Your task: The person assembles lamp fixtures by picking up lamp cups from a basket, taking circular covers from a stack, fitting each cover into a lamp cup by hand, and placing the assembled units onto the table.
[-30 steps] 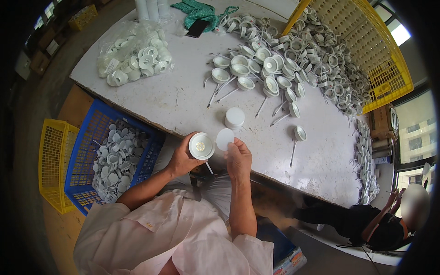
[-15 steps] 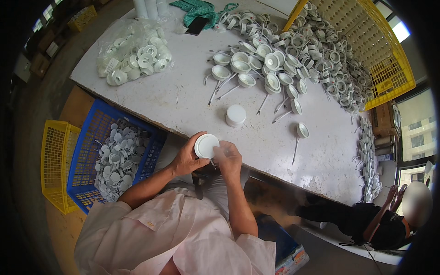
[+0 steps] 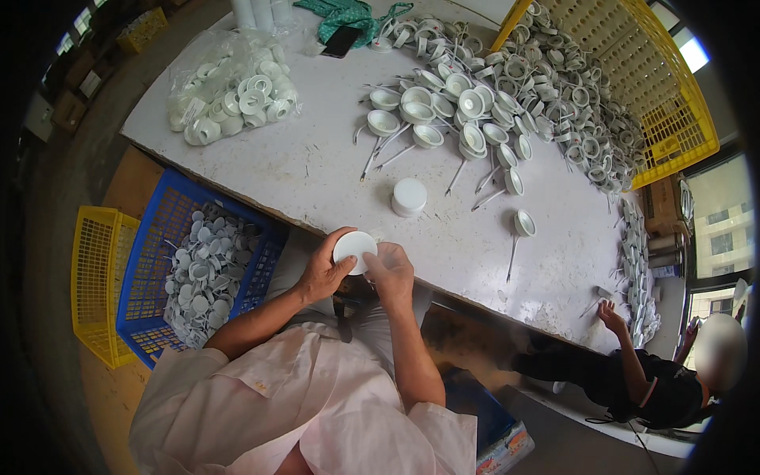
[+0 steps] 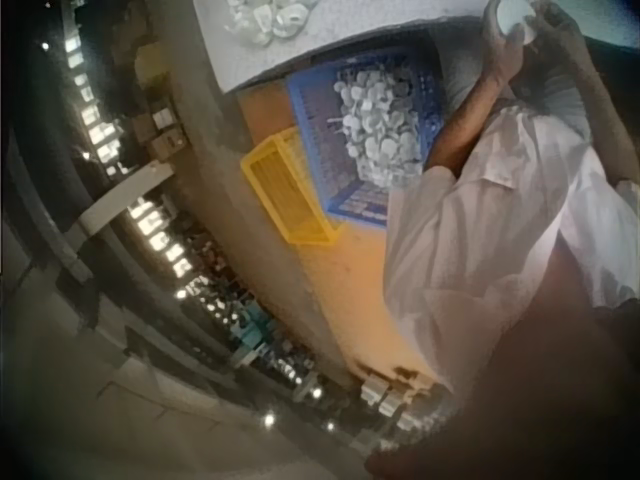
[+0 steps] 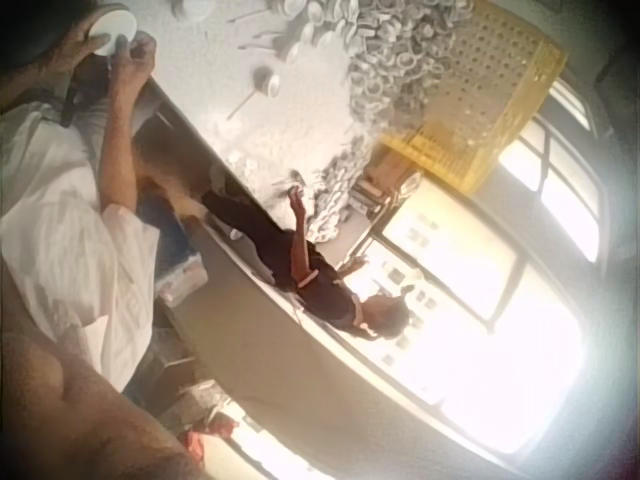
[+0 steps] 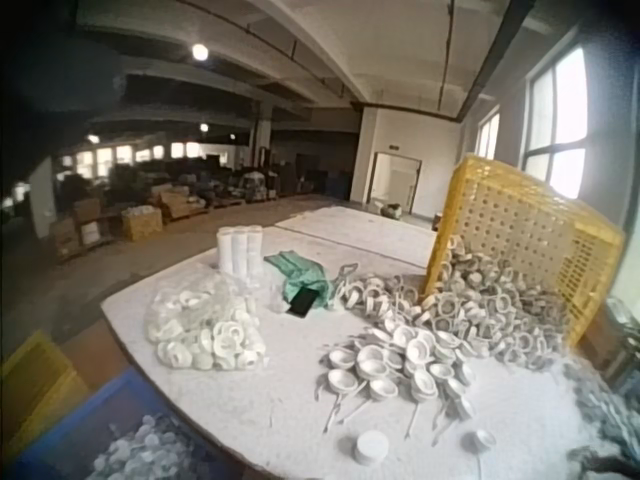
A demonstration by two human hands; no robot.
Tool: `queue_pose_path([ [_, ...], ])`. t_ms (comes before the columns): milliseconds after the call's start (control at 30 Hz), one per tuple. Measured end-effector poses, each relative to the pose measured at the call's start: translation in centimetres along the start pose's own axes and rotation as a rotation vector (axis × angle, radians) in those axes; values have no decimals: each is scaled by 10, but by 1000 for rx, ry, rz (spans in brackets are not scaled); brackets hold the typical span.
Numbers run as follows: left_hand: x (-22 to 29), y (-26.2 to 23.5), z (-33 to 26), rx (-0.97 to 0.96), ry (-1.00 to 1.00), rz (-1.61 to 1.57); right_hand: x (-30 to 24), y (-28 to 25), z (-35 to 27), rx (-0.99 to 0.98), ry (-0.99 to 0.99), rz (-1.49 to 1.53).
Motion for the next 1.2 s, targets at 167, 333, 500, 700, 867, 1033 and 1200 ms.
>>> queue_pose_path([
  [167,-6,0,-1,3,-8,11,0,5,-1,-26,34,73],
  [333,-2,-2,-2,-24,-13,17,11,1,0,-50,65,53],
  [500,-4,-2,-3,-29,-36,-11,15,1,-1,-71,87,108],
  [700,-1,-6,-1,-3,55,17,15,4,-5,-78,51,-2],
  [867,-28,-25,-2,105,-215,-205,13,8,-7,-132,19,-13],
  [1033,-63,-110,-31,440,-239,-458,-27,-50,8,269,-363,-408],
  [1200,-127,-237,-88,793,-369,-355,-79,-157,33,941,-725,-1240],
])
Point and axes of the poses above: each hand's wrist, its own z-axis towards the middle knuckle, its own y-axis out of the palm, x = y × z, the point moved 4 cm from there along z, towards the middle knuckle, and after that the axes turned 2 degrees about z, right-handed, at the moved point
